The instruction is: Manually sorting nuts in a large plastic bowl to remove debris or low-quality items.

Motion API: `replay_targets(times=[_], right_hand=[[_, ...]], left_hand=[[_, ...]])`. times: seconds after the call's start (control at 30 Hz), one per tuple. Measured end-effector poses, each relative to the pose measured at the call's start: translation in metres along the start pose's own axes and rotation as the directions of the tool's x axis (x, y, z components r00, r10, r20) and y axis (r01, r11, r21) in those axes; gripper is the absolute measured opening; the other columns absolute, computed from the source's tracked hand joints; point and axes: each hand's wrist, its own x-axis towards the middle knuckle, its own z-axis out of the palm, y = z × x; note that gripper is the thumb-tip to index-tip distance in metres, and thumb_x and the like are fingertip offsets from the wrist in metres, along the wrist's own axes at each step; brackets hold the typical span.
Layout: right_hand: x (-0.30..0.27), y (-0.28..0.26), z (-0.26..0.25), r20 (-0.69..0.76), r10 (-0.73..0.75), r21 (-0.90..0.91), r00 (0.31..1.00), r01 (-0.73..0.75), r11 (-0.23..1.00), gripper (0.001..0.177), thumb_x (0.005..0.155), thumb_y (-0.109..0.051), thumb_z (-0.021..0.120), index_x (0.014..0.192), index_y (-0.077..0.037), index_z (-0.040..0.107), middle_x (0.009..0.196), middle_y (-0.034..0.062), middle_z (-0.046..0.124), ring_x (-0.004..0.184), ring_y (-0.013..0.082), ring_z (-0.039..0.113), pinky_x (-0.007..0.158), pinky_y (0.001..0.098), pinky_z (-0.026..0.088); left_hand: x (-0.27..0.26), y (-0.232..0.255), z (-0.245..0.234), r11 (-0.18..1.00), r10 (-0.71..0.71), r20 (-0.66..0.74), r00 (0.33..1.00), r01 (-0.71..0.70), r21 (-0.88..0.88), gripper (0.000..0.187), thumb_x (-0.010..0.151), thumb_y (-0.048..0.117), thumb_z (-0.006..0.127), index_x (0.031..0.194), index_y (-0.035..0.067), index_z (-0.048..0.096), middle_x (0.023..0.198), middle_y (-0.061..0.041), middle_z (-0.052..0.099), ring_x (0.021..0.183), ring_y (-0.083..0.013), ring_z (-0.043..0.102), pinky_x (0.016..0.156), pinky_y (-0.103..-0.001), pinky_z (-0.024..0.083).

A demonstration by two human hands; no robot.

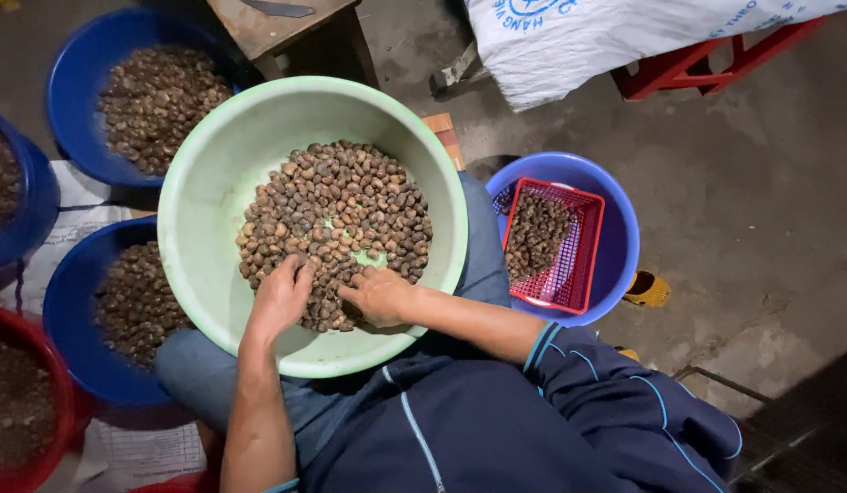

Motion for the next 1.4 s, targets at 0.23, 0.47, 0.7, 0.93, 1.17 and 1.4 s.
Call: replay_targets(times=[0.23, 0.47, 0.7, 0.93, 1.17, 1.4], right_hand=[[-0.005, 0.001, -0.012, 0.023, -0.034, 0.070, 0.999, 0.032, 0.997, 0.041, 0.090, -0.013, 0.060, 0.131, -0.017, 0.060, 0.116, 0.0141, 0.066, 0.114, 0.0492, 0.065, 0.080, 0.0528, 0.059], [-0.012, 0.004, -0.026, 0.173, 0.064, 0.079, 0.983, -0.079, 0.994, 0.044, 0.087, -0.033, 0.069, 0.129, -0.023, 0.063, 0.123, 0.0071, 0.070, 0.115, 0.0315, 0.068, 0.090, 0.0490, 0.058], [-0.007, -0.002, -0.025, 0.212, 0.041, -0.005, 0.976, -0.041, 0.999, 0.045, 0.087, -0.034, 0.064, 0.125, -0.013, 0.059, 0.107, 0.0147, 0.075, 0.098, 0.0387, 0.074, 0.079, 0.0538, 0.058], [-0.033, 0.012, -0.101, 0.160, 0.124, 0.776, 0.979, -0.203, 0.597, 0.035, 0.090, -0.017, 0.065, 0.122, -0.001, 0.063, 0.082, 0.0189, 0.074, 0.066, 0.0245, 0.075, 0.068, 0.0457, 0.063], [-0.016, 0.025, -0.121, 0.005, 0.369, 0.963, 0.929, 0.095, -0.253, 0.023, 0.096, -0.020, 0.063, 0.104, 0.001, 0.060, 0.090, 0.0181, 0.067, 0.080, 0.0230, 0.072, 0.067, 0.0396, 0.065], [0.041, 0.021, -0.109, -0.146, 0.400, 0.722, 0.905, -0.179, 0.669, 0.051, 0.097, -0.027, 0.065, 0.142, -0.007, 0.055, 0.120, 0.0269, 0.071, 0.115, 0.0466, 0.067, 0.096, 0.0586, 0.054]], left_hand=[[0.006, -0.010, 0.001, 0.999, 0.027, -0.021, 0.999, -0.027, 0.021, 0.049, 0.115, 0.027, 0.037, 0.144, -0.009, 0.051, 0.116, -0.034, 0.068, 0.108, -0.0485, 0.068, 0.081, -0.064, 0.058], [-0.004, -0.007, -0.004, 1.000, 0.016, -0.045, 0.999, -0.016, -0.008, 0.046, 0.115, 0.025, 0.040, 0.144, -0.009, 0.052, 0.134, -0.032, 0.062, 0.123, -0.0458, 0.063, 0.101, -0.062, 0.053], [0.017, -0.055, 0.018, 0.993, 0.079, -0.192, 0.978, -0.060, 0.101, 0.038, 0.115, 0.024, 0.044, 0.137, -0.003, 0.060, 0.109, -0.024, 0.072, 0.091, -0.0387, 0.074, 0.071, -0.056, 0.059], [0.033, -0.068, 0.027, 0.958, 0.073, -0.257, 0.964, 0.004, 0.288, 0.035, 0.109, 0.022, 0.060, 0.134, -0.003, 0.062, 0.089, -0.020, 0.076, 0.077, -0.0341, 0.076, 0.059, -0.047, 0.059], [0.080, -0.088, 0.051, 0.861, 0.108, -0.126, 0.986, -0.029, 0.507, 0.049, 0.098, 0.021, 0.068, 0.140, -0.002, 0.056, 0.090, -0.025, 0.075, 0.082, -0.0388, 0.075, 0.065, -0.055, 0.060], [0.079, -0.076, 0.052, 0.827, -0.058, -0.013, 0.998, 0.055, 0.559, 0.042, 0.103, 0.024, 0.053, 0.135, -0.002, 0.059, 0.107, -0.028, 0.076, 0.103, -0.0451, 0.074, 0.084, -0.060, 0.058]])
